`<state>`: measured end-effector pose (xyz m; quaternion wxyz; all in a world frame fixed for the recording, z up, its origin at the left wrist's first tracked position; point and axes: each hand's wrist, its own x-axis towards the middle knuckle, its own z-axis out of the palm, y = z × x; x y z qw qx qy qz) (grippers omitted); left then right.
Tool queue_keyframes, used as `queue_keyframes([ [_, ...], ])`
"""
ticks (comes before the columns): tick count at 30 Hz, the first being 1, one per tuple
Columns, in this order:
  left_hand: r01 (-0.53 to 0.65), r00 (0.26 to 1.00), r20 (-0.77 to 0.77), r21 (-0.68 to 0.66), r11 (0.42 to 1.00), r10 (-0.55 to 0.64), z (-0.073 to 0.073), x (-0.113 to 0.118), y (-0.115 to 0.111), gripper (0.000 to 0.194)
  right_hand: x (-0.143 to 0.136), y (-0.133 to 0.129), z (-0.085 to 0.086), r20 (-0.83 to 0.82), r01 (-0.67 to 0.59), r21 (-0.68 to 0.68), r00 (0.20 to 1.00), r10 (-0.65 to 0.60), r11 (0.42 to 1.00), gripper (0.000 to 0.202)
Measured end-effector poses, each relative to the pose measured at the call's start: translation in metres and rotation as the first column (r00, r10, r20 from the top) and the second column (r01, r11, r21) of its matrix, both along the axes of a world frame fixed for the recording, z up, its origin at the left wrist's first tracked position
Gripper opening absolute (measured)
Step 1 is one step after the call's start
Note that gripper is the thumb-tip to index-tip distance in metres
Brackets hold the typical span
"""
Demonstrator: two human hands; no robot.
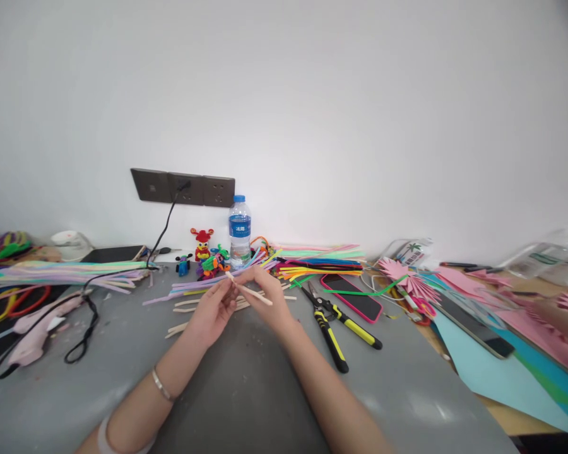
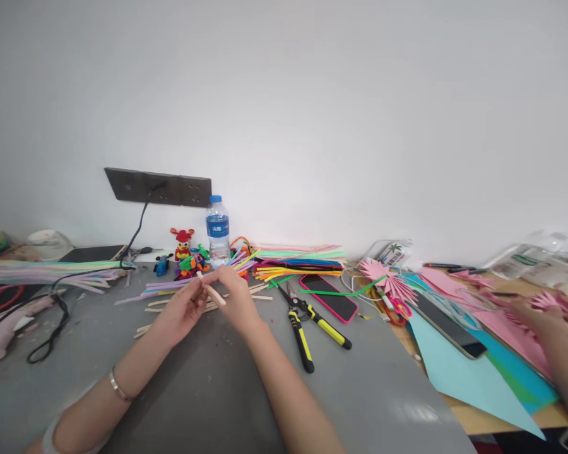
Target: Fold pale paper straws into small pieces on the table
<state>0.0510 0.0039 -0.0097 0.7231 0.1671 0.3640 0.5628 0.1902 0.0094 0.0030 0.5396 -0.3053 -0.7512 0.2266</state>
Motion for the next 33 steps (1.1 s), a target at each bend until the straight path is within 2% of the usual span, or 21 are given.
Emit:
queue_keyframes([
  [3, -0.004, 1.000, 0.004, 0.045, 0.999, 0.004, 0.0018, 0.0007, -0.0019, 0.002, -0.0018, -0.0011, -0.0009, 0.058, 0.013, 0.116, 0.998, -0.019, 0.993, 0.015],
  [5, 0.005, 1.000, 0.011, 0.072, 0.997, -0.006, 0.0023, 0.0012, -0.0027, 0.001, -0.0019, 0.0001, -0.0023, 0.065, 0.035, 0.146, 0.997, -0.044, 0.989, 0.019],
  [12, 0.039, 0.992, 0.117, 0.096, 0.995, -0.051, -0.0012, 0.0023, -0.0009, 0.009, -0.0025, 0.0000, -0.0005, -0.022, 0.029, 0.128, 0.999, -0.027, 0.991, 0.014],
  [17, 0.040, 0.985, 0.162, 0.123, 0.992, -0.060, 0.0015, 0.0005, -0.0021, 0.014, -0.0059, -0.0057, 0.0046, -0.090, 0.032, 0.085, 0.996, -0.024, 0.996, 0.013],
  [25, 0.065, 0.996, 0.049, 0.171, 0.983, -0.074, 0.0036, -0.0020, -0.0024, 0.027, -0.0011, -0.0024, 0.0031, -0.136, 0.025, 0.031, 0.990, -0.020, 0.999, 0.007],
  [33, 0.058, 0.996, -0.076, 0.258, 0.964, -0.039, 0.0028, -0.0022, -0.0029, 0.028, 0.0020, 0.0020, 0.0036, -0.170, 0.010, -0.031, 0.985, -0.015, 0.999, 0.008],
])
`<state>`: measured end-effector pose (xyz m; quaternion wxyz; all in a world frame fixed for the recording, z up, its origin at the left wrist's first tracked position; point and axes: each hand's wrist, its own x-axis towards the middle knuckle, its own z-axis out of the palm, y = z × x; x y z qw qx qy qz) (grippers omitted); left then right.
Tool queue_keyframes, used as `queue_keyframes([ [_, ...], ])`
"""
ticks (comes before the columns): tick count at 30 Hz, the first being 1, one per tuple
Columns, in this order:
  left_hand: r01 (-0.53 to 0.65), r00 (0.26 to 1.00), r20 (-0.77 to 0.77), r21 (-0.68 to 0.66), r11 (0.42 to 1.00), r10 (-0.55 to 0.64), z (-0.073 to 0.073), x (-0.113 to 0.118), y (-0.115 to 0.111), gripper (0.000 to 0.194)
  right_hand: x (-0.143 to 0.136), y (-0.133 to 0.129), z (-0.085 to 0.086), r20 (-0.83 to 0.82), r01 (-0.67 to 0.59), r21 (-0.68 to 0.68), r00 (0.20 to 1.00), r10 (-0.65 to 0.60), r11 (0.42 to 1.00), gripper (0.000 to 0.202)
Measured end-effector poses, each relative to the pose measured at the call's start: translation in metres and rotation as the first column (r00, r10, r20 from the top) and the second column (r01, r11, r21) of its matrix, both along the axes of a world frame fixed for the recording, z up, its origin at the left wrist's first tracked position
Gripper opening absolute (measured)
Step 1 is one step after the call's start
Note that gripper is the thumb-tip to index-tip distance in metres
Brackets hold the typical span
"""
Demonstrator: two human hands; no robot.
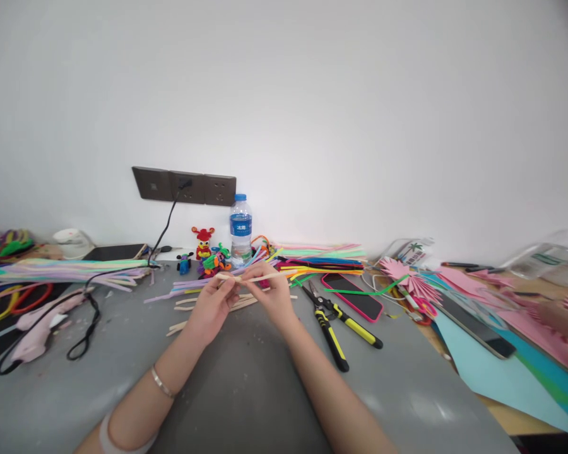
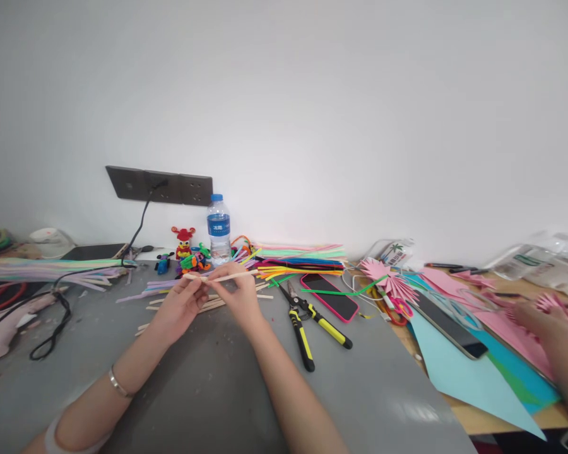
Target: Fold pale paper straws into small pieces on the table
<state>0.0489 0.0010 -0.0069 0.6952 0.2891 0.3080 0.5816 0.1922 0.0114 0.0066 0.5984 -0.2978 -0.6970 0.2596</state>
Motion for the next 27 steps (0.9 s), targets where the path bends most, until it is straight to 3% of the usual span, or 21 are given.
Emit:
queue_keyframes([
  [8, -0.048, 0.984, -0.162, 0.136, 0.990, 0.070, 0.0037, -0.0021, -0.0011, 0.025, 0.0031, 0.0022, -0.0010, -0.034, -0.096, -0.174, 0.995, 0.092, 0.980, 0.013],
  [13, -0.024, 0.991, -0.131, 0.086, 0.996, 0.035, 0.0030, -0.0012, -0.0013, 0.028, 0.0030, 0.0026, -0.0013, 0.001, -0.094, -0.242, 0.995, 0.097, 0.966, 0.018],
  [15, 0.014, 0.996, -0.088, 0.004, 1.000, -0.013, 0.0013, -0.0004, -0.0014, 0.032, 0.0024, 0.0028, -0.0026, 0.023, -0.029, -0.191, 0.999, 0.035, 0.981, 0.017],
  [17, 0.069, 0.997, -0.035, -0.083, 0.994, -0.072, -0.0006, 0.0001, -0.0009, 0.035, 0.0023, 0.0031, -0.0043, 0.109, 0.065, -0.056, 0.992, -0.058, 0.996, 0.015],
  [21, 0.091, 0.994, 0.070, -0.157, 0.983, -0.081, -0.0032, -0.0002, 0.0016, 0.022, 0.0046, 0.0033, -0.0076, 0.370, 0.145, 0.262, 0.898, -0.238, 0.954, 0.011],
  [23, 0.055, 0.996, 0.085, -0.165, 0.985, -0.042, -0.0039, -0.0007, 0.0031, 0.015, 0.0064, 0.0029, -0.0088, 0.422, 0.139, 0.317, 0.865, -0.270, 0.938, 0.010],
  [27, 0.036, 0.996, 0.091, -0.147, 0.988, -0.023, -0.0059, -0.0019, 0.0051, 0.016, 0.0094, 0.0018, -0.0092, 0.437, 0.112, 0.294, 0.867, -0.238, 0.949, 0.011],
])
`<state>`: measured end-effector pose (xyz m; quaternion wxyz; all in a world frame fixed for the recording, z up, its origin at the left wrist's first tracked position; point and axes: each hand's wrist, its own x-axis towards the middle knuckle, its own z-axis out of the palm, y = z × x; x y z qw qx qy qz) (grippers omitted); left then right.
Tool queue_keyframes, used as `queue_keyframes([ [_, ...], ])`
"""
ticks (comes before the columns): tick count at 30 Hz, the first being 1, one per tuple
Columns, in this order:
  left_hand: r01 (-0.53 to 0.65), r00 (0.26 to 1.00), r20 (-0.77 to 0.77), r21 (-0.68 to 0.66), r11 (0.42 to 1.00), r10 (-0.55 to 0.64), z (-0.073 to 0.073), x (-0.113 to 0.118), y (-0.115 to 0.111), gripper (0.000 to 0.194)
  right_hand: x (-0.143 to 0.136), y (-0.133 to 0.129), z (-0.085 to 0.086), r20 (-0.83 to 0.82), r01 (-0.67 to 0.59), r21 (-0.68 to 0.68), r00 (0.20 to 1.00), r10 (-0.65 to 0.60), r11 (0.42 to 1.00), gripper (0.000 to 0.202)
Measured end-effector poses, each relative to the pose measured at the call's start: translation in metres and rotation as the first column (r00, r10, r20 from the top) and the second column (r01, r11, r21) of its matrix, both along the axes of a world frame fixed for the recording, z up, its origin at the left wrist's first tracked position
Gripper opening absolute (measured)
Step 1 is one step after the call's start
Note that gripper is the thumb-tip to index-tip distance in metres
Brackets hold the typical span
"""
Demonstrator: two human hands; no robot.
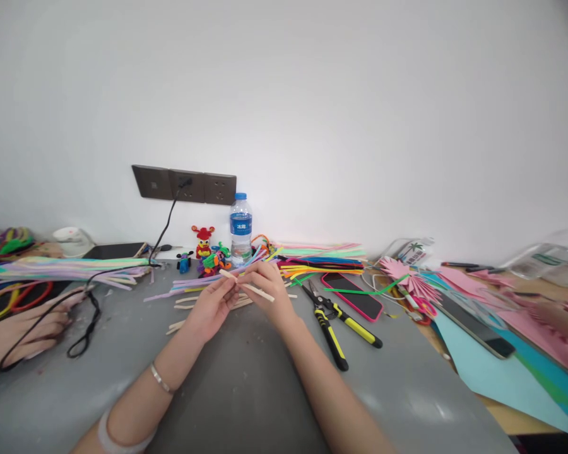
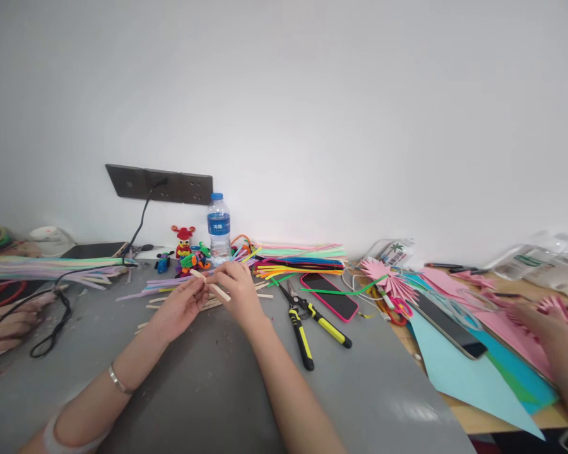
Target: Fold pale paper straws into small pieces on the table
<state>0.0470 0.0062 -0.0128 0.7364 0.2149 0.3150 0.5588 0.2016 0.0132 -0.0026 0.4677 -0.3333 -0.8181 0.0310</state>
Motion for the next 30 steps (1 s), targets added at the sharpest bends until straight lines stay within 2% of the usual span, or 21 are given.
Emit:
queue_keyframes([
  [3, 0.011, 1.000, -0.006, 0.024, 1.000, -0.011, -0.001, -0.001, 0.001, 0.022, 0.002, 0.000, 0.003, -0.020, -0.040, -0.041, 0.999, 0.039, 0.998, 0.012],
  [6, 0.023, 0.999, -0.041, 0.040, 0.999, -0.021, -0.001, -0.002, 0.001, 0.028, 0.005, 0.002, 0.007, -0.098, -0.145, -0.145, 0.986, 0.132, 0.979, 0.012],
  [11, 0.060, 0.977, -0.211, 0.112, 0.992, -0.035, 0.004, -0.005, 0.001, 0.033, 0.013, 0.005, 0.014, -0.301, -0.367, -0.328, 0.914, 0.272, 0.871, 0.014],
  [16, 0.173, 0.891, -0.449, 0.188, 0.967, -0.072, 0.003, -0.011, -0.001, 0.024, 0.019, 0.004, 0.017, -0.345, -0.378, -0.482, 0.911, 0.225, 0.790, 0.018],
  [19, 0.299, 0.835, -0.533, 0.224, 0.928, -0.140, 0.004, -0.013, -0.002, 0.021, 0.023, 0.003, 0.018, -0.350, -0.404, -0.544, 0.906, 0.240, 0.735, 0.018],
  [22, 0.445, 0.777, -0.589, 0.269, 0.854, -0.220, 0.006, -0.013, -0.004, 0.017, 0.026, 0.001, 0.019, -0.414, -0.506, -0.581, 0.858, 0.304, 0.637, 0.016],
  [25, 0.543, 0.715, -0.641, 0.259, 0.799, -0.279, 0.009, -0.013, -0.007, 0.016, 0.027, 0.000, 0.020, -0.506, -0.618, -0.629, 0.786, 0.355, 0.472, 0.018],
  [27, 0.609, 0.671, -0.659, 0.231, 0.759, -0.339, 0.011, -0.013, -0.010, 0.017, 0.027, -0.001, 0.021, -0.565, -0.669, -0.635, 0.743, 0.359, 0.385, 0.021],
  [30, 0.682, 0.622, -0.654, 0.181, 0.709, -0.431, 0.012, -0.014, -0.013, 0.018, 0.028, -0.002, 0.023, -0.596, -0.693, -0.647, 0.720, 0.354, 0.319, 0.025],
])
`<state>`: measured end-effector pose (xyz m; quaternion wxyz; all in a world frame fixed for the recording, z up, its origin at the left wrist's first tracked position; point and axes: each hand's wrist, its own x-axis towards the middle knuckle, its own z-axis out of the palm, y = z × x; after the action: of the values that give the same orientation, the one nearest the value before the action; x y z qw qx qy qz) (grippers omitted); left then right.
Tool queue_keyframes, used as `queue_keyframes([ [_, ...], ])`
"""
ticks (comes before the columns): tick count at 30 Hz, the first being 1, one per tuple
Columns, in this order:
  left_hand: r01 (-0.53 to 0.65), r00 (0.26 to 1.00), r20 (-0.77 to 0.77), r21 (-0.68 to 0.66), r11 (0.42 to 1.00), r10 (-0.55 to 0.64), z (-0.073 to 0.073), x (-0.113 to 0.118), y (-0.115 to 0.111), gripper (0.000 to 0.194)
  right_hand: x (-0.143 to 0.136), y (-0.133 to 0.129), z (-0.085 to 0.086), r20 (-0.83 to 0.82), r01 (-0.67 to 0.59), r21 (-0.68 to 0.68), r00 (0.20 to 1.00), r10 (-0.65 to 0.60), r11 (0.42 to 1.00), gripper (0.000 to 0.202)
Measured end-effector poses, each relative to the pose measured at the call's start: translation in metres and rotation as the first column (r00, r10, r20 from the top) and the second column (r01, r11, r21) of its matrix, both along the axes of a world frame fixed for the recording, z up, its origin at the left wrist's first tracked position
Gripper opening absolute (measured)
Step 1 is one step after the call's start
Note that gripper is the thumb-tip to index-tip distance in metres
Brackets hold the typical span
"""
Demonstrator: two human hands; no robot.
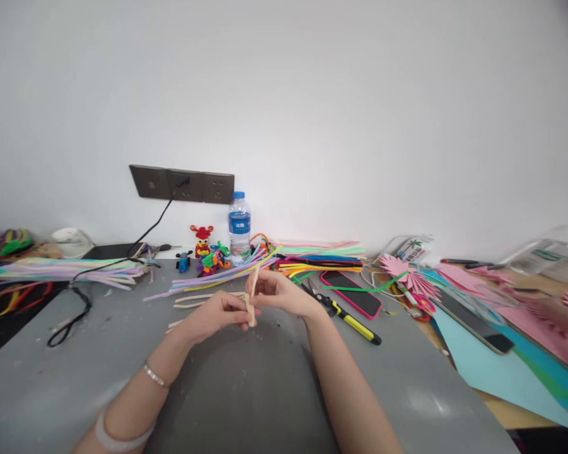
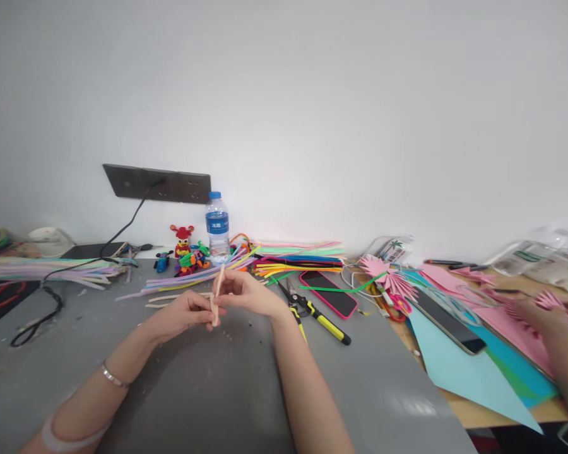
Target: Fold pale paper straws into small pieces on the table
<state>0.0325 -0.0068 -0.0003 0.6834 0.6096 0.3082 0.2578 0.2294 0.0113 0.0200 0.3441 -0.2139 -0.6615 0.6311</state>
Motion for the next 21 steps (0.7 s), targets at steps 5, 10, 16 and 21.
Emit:
queue_keyframes([
  [5, 0.102, 0.995, -0.003, -0.071, 0.992, -0.102, 0.004, -0.002, -0.002, 0.016, 0.000, 0.000, 0.001, 0.010, 0.005, -0.003, 1.000, -0.005, 1.000, 0.026],
  [10, 0.132, 0.991, -0.003, -0.026, 0.991, -0.132, 0.006, -0.003, -0.002, 0.017, 0.001, -0.001, 0.001, 0.012, -0.014, -0.062, 1.000, 0.015, 0.998, 0.025],
  [16, 0.020, 1.000, 0.006, -0.055, 0.998, -0.020, 0.003, -0.002, -0.001, 0.022, 0.004, 0.004, -0.003, 0.018, 0.111, -0.066, 0.994, -0.110, 0.992, 0.024],
  [21, -0.097, 0.995, 0.010, 0.006, 0.995, 0.097, -0.001, 0.002, 0.002, 0.034, 0.001, 0.008, -0.010, 0.038, 0.215, -0.075, 0.976, -0.213, 0.974, 0.025],
])
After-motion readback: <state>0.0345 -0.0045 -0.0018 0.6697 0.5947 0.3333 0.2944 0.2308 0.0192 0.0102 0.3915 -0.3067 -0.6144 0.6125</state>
